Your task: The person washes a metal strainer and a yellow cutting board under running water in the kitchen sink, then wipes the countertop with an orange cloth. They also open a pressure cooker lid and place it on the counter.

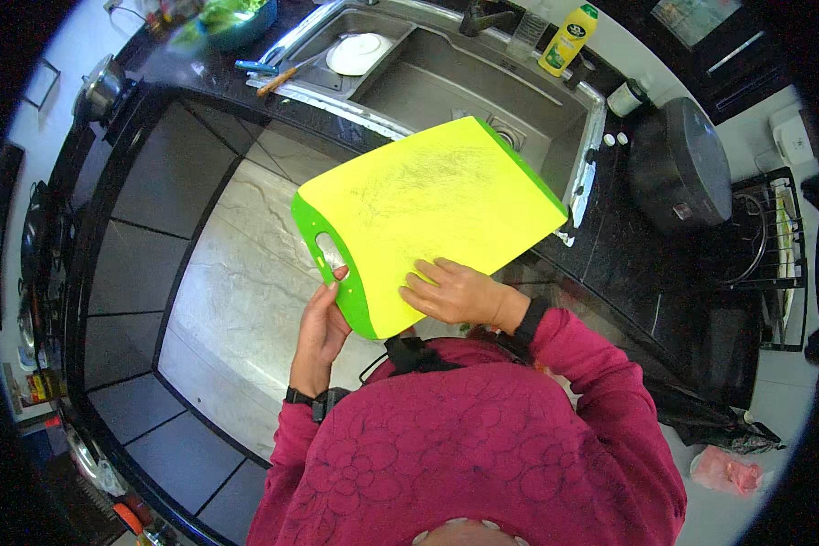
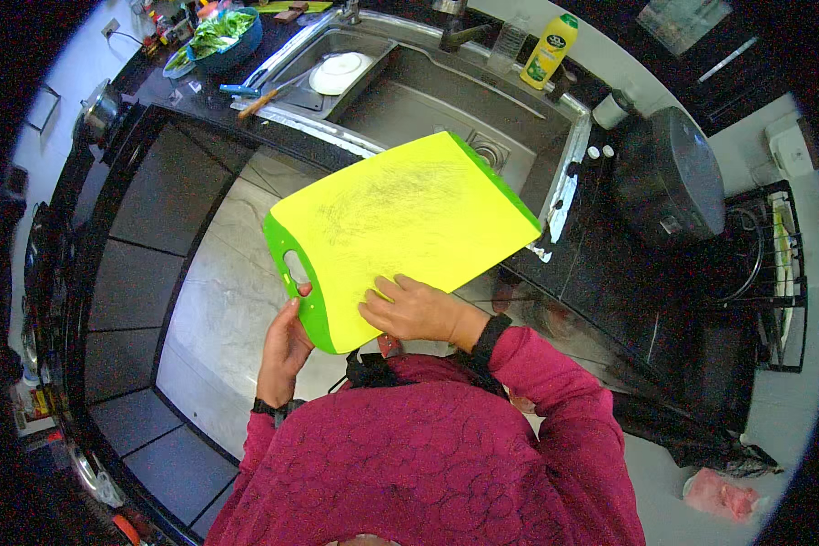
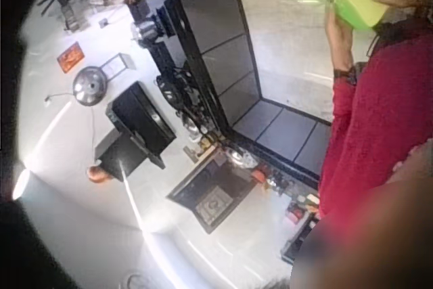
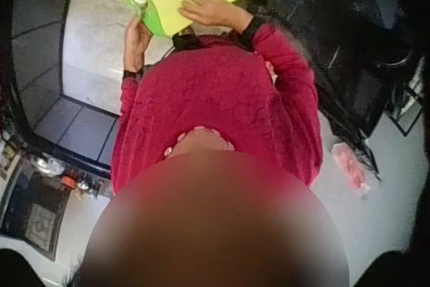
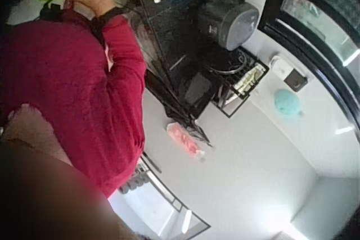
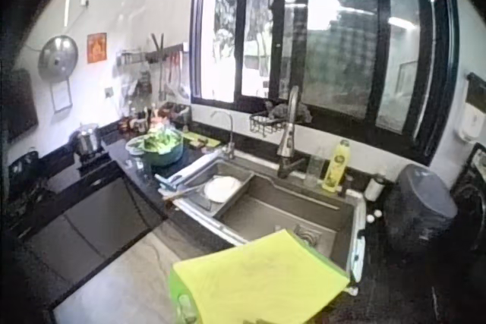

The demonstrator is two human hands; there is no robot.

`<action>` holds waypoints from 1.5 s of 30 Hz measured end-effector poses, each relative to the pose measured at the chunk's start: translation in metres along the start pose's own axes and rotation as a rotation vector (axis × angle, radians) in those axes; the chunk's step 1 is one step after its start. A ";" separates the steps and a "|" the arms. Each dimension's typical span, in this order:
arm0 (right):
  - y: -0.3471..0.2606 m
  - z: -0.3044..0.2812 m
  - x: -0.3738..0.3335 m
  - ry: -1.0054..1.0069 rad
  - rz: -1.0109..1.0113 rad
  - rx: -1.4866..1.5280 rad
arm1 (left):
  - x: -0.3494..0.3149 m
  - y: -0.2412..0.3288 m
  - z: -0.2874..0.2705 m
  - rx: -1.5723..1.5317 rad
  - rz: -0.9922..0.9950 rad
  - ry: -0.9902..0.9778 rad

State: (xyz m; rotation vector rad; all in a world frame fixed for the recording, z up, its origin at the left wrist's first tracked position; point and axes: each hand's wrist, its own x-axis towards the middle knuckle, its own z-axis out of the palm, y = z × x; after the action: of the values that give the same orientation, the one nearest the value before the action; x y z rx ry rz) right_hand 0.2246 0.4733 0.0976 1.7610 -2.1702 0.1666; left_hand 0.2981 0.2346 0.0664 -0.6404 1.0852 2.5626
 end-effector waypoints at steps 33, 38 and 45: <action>0.117 -0.010 -0.082 0.350 1.227 0.250 | 0.068 0.044 0.010 0.016 0.006 -0.159; 0.162 0.019 -0.063 0.480 1.274 0.342 | 0.079 0.085 -0.002 0.096 0.103 0.018; 0.182 0.033 -0.063 0.569 1.292 0.365 | 0.113 0.104 0.005 0.177 0.183 0.019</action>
State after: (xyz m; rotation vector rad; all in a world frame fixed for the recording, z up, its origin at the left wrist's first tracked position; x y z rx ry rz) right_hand 0.0535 0.5630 0.0681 0.0688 -2.4804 1.2172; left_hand 0.1558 0.1780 0.0762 -0.5445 1.4176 2.5743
